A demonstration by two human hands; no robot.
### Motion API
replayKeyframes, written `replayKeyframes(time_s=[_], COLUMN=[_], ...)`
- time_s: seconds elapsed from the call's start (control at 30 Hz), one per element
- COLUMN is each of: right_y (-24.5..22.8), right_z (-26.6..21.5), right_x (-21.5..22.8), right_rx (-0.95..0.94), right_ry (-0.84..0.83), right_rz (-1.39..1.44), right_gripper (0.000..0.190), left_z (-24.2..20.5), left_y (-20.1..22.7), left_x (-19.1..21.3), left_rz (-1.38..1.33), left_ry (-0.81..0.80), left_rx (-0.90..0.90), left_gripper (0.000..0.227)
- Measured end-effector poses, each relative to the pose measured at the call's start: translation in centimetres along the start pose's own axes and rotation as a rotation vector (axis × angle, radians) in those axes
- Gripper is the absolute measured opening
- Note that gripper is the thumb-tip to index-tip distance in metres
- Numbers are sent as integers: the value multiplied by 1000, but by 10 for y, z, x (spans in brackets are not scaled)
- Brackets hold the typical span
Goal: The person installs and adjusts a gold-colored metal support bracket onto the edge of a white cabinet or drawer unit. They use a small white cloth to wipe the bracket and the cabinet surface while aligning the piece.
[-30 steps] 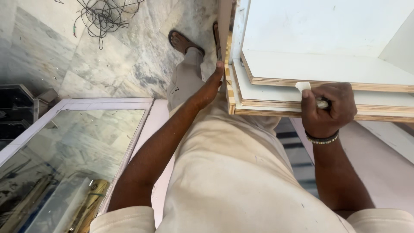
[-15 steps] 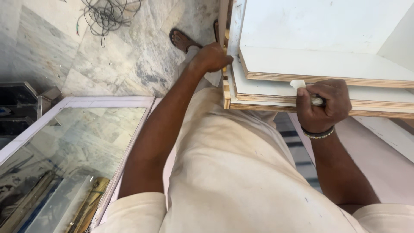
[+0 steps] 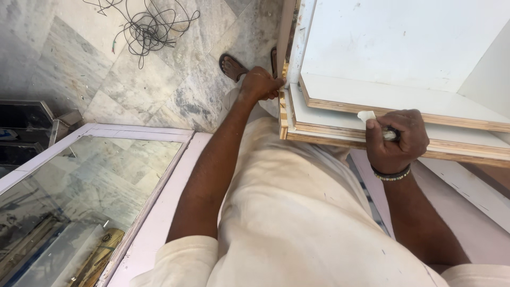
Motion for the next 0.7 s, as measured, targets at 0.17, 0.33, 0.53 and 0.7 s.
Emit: replayKeyframes(time_s=[0.17, 0.33, 0.53, 0.7], right_y=[4, 0, -4, 2], right_z=[0, 3, 8, -3], right_x=[-1, 2, 0, -3], right_rx=[4, 15, 63, 89], right_ry=[-6, 13, 52, 59], right_rz=[10, 25, 13, 23], right_gripper=[20, 18, 16, 14], left_z=[5, 20, 68, 122], left_y=[38, 52, 35, -9], left_x=[-2, -19, -38, -65], left_rz=[537, 584, 634, 624], left_ry=[172, 259, 207, 283], left_rx=[-36, -98, -10, 37], left_gripper=[56, 23, 21, 28])
Point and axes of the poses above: each hand's wrist, its own z-axis towards the middle knuckle, its own x-axis out of the back of the hand, y = z × x, the point moved 6 cm from there along z, towards the middle knuckle
